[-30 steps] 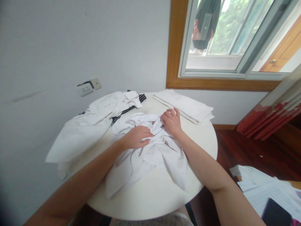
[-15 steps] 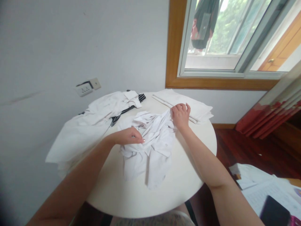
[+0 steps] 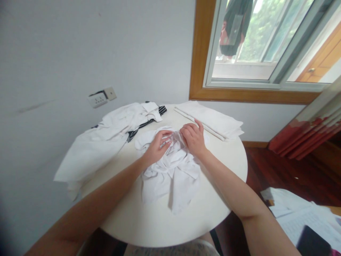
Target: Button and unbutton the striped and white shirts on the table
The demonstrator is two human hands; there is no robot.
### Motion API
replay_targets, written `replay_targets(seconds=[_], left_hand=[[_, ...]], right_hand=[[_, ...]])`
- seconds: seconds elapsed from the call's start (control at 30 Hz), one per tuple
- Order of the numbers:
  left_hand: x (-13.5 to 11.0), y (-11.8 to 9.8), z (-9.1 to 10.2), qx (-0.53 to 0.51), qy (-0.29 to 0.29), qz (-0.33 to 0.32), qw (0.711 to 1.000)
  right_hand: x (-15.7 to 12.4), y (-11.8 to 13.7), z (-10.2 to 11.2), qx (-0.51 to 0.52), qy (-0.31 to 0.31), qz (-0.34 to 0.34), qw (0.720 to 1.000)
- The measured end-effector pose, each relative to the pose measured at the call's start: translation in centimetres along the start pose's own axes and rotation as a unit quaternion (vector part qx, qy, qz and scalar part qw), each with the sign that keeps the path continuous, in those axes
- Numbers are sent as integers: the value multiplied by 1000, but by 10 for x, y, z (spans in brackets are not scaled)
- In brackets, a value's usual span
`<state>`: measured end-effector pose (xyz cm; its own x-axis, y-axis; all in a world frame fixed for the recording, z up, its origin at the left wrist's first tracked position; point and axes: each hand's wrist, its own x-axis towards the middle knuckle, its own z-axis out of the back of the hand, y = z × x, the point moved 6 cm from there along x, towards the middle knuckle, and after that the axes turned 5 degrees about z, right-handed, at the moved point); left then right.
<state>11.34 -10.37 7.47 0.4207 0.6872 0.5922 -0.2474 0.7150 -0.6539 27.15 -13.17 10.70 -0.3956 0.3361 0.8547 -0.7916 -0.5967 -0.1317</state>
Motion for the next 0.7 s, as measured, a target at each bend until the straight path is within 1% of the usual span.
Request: replay_targets(seconds=[0.07, 0.17, 0.27, 0.37, 0.47, 0.53, 0.7], left_hand=[[1, 4, -2, 17, -1, -4, 1000], [3, 2, -8, 68, 42, -44, 996], [2, 3, -13, 124, 75, -64, 987], [0, 3, -12, 160, 70, -69, 982], [-1, 1, -9, 160, 65, -82, 982], [-2, 0, -6, 161, 65, -91, 981], [0, -3, 4, 180, 15, -115, 977]], right_hand=[[1, 7, 0, 26, 2, 22, 999], [1, 13, 2, 52, -3, 39, 998], [1, 11, 6, 61, -24, 28, 997], [-1, -2, 7, 54, -33, -21, 998], [-5, -19, 4, 34, -33, -86, 995], [-8, -28, 0, 23, -35, -117, 992], [-12, -32, -13, 17, -1, -157, 987]])
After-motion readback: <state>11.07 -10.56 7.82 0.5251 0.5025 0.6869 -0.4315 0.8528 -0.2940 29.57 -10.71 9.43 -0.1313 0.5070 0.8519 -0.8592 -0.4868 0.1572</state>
